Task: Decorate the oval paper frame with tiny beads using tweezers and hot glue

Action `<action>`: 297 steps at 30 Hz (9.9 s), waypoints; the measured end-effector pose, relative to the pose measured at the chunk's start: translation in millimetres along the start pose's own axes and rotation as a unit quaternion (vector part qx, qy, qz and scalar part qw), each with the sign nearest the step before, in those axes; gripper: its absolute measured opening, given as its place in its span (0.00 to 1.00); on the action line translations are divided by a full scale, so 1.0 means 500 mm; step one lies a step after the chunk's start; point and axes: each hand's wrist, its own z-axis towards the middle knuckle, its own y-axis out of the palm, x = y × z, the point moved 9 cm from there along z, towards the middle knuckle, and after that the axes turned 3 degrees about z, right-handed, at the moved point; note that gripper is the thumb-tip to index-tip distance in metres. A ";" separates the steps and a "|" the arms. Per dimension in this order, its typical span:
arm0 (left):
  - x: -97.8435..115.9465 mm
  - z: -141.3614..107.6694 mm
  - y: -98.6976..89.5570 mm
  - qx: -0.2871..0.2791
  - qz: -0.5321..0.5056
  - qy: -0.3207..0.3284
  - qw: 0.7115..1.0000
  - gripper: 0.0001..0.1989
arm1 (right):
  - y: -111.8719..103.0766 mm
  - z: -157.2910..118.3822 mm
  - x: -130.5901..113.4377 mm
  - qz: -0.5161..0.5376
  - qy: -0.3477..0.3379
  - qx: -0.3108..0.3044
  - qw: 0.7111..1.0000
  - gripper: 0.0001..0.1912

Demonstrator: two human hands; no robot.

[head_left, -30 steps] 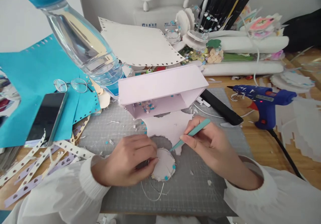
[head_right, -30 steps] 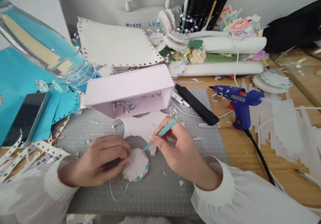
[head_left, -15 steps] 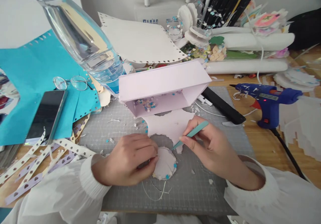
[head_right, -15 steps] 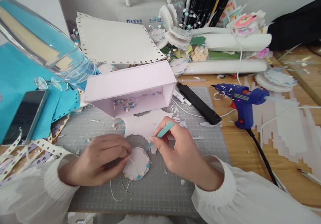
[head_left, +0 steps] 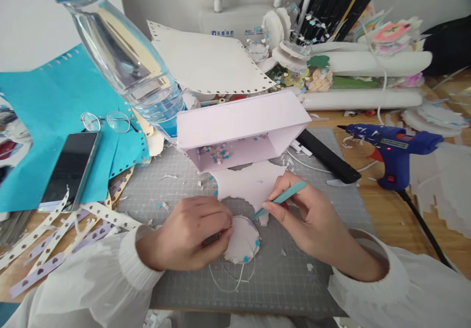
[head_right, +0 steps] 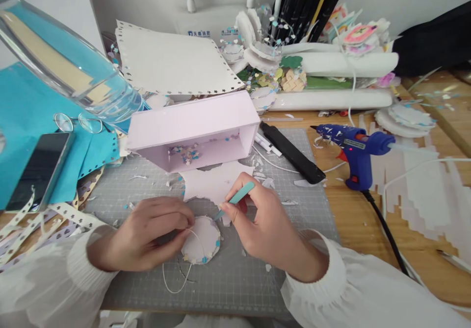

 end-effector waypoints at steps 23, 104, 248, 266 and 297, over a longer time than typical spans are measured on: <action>-0.001 0.000 0.002 -0.006 -0.010 -0.003 1.000 0.05 | 0.008 -0.002 -0.006 -0.017 -0.007 -0.011 1.000 0.06; 0.006 0.000 -0.017 0.024 -0.031 -0.011 0.999 0.05 | -0.076 0.024 0.030 0.239 0.013 0.137 0.961 0.07; -0.090 -0.020 -0.018 0.185 -0.288 -0.273 0.899 0.08 | 0.001 0.003 0.011 0.317 0.067 0.117 0.939 0.14; -0.089 -0.025 -0.068 0.233 -0.142 -0.253 0.928 0.13 | -0.030 0.010 0.018 0.396 0.084 0.157 0.901 0.13; -0.044 -0.015 -0.071 0.228 -0.229 -0.122 0.938 0.05 | -0.020 -0.020 -0.008 0.295 -0.044 0.126 0.946 0.09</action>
